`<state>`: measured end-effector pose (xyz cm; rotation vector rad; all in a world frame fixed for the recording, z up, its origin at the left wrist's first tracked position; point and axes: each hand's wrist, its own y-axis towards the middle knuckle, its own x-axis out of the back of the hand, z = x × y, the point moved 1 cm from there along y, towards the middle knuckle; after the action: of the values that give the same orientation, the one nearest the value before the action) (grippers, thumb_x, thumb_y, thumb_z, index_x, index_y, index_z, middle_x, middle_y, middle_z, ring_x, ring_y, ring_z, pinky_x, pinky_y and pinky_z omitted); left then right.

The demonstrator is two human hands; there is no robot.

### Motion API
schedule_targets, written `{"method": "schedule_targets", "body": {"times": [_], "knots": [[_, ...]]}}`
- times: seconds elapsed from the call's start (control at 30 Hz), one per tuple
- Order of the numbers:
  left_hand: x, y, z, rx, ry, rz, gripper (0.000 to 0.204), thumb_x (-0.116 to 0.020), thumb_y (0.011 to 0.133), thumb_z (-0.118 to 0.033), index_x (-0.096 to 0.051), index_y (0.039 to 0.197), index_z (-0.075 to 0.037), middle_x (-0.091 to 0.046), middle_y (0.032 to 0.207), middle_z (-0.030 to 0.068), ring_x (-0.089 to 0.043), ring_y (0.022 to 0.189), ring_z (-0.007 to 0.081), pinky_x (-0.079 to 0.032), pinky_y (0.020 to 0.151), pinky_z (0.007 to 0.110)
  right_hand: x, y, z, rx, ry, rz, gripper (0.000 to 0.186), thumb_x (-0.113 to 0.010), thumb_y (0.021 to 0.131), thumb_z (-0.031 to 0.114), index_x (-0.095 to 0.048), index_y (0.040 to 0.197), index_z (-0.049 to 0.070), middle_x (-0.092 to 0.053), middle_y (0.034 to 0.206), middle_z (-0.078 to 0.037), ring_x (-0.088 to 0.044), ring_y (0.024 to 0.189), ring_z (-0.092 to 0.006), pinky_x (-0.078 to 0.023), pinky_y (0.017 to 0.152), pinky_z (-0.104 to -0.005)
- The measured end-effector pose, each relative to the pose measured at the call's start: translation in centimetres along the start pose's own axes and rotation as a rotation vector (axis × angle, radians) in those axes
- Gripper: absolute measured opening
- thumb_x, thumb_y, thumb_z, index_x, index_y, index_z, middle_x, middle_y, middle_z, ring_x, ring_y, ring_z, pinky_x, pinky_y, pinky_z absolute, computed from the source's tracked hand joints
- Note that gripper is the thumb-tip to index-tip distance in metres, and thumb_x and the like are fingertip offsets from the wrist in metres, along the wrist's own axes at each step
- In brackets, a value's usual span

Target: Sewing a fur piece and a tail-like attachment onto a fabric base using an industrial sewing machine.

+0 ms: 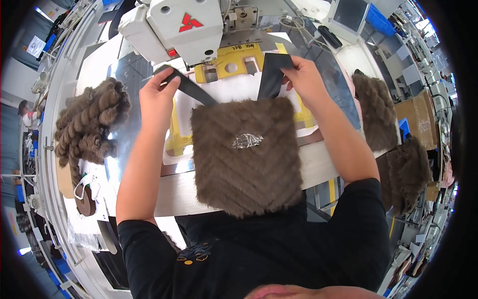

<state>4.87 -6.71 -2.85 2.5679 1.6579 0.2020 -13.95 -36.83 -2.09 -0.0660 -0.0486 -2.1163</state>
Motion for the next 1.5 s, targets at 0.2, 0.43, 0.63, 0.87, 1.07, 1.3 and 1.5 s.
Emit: {"method": "schedule_targets", "body": {"times": [0.2, 0.43, 0.63, 0.87, 1.07, 1.3, 1.5], "knots": [[-0.1, 2.4, 2.2, 0.127, 0.340, -0.034, 0.038, -0.075, 0.088, -0.010, -0.072, 0.123, 0.004, -0.074, 0.090, 0.0104, -0.066, 0.072, 0.0131, -0.053, 0.069, 0.029, 1.9, 2.4, -0.9, -0.083, -0.561, -0.067, 0.030, -0.073, 0.096, 0.025, -0.070, 0.081, -0.001, -0.069, 0.072, -0.008, -0.064, 0.060, -0.0140, -0.050, 0.058, -0.0310], [-2.7, 8.0, 2.3, 0.192, 0.179, 0.029, 0.038, -0.070, 0.087, 0.003, -0.066, 0.125, 0.005, -0.071, 0.110, 0.0164, -0.070, 0.084, 0.0221, -0.057, 0.066, 0.032, 2.4, 9.3, -2.1, -0.205, -0.664, -0.070, 0.031, -0.075, 0.093, 0.025, -0.070, 0.078, -0.002, -0.070, 0.070, -0.011, -0.065, 0.057, -0.0186, -0.052, 0.059, -0.0345], [-2.8, 10.0, 3.5, -0.026, 0.298, -0.061, 0.037, -0.071, 0.090, -0.003, -0.064, 0.125, 0.003, -0.069, 0.114, 0.0161, -0.065, 0.098, 0.0232, -0.053, 0.078, 0.032, 1.5, 12.2, -1.6, -0.183, -0.673, -0.078, 0.034, -0.074, 0.094, 0.030, -0.072, 0.084, -0.002, -0.071, 0.074, -0.010, -0.066, 0.061, -0.0202, -0.052, 0.059, -0.0345], [1.0, 2.4, 0.8, 0.161, 0.326, 0.007, 0.050, -0.072, 0.093, -0.015, -0.056, 0.136, 0.004, -0.072, 0.108, 0.0141, -0.070, 0.096, 0.0199, -0.055, 0.083, 0.035, 1.7, 4.5, 0.4, -0.238, -0.277, -0.110, 0.058, -0.067, 0.101, 0.036, -0.050, 0.144, 0.002, -0.065, 0.119, -0.012, -0.063, 0.087, -0.0183, -0.056, 0.068, -0.0329], [-0.2, -4.5, -1.9, 0.473, 0.003, 0.219, 0.054, -0.071, 0.095, -0.014, -0.048, 0.142, 0.002, -0.068, 0.106, 0.0107, -0.062, 0.090, 0.0143, -0.052, 0.078, 0.030, 1.6, -1.8, 0.4, -0.377, 0.100, -0.026, 0.055, -0.070, 0.098, 0.026, -0.047, 0.145, 0.006, -0.059, 0.127, -0.008, -0.062, 0.101, -0.0180, -0.054, 0.079, -0.0316], [-2.1, -5.9, -2.4, 0.425, 0.332, 0.322, 0.069, -0.073, 0.095, -0.013, -0.036, 0.153, -0.005, -0.069, 0.088, 0.0099, -0.059, 0.076, 0.0123, -0.048, 0.068, 0.029, 0.9, -4.6, 0.7, -0.358, -0.142, 0.097, 0.041, -0.074, 0.092, 0.010, -0.053, 0.127, 0.004, -0.062, 0.092, -0.003, -0.060, 0.080, -0.0112, -0.048, 0.069, -0.0291], [-2.7, -7.2, -1.6, -0.060, 0.728, 0.319, 0.037, -0.064, 0.096, -0.010, -0.062, 0.133, -0.005, -0.071, 0.084, 0.0214, -0.068, 0.075, 0.0404, -0.055, 0.072, 0.044, 1.5, -3.4, 1.6, -0.100, -0.819, 0.085, 0.042, -0.080, 0.087, 0.024, -0.063, 0.120, 0.006, -0.069, 0.085, -0.007, -0.066, 0.076, -0.0201, -0.052, 0.070, -0.0342]]}}
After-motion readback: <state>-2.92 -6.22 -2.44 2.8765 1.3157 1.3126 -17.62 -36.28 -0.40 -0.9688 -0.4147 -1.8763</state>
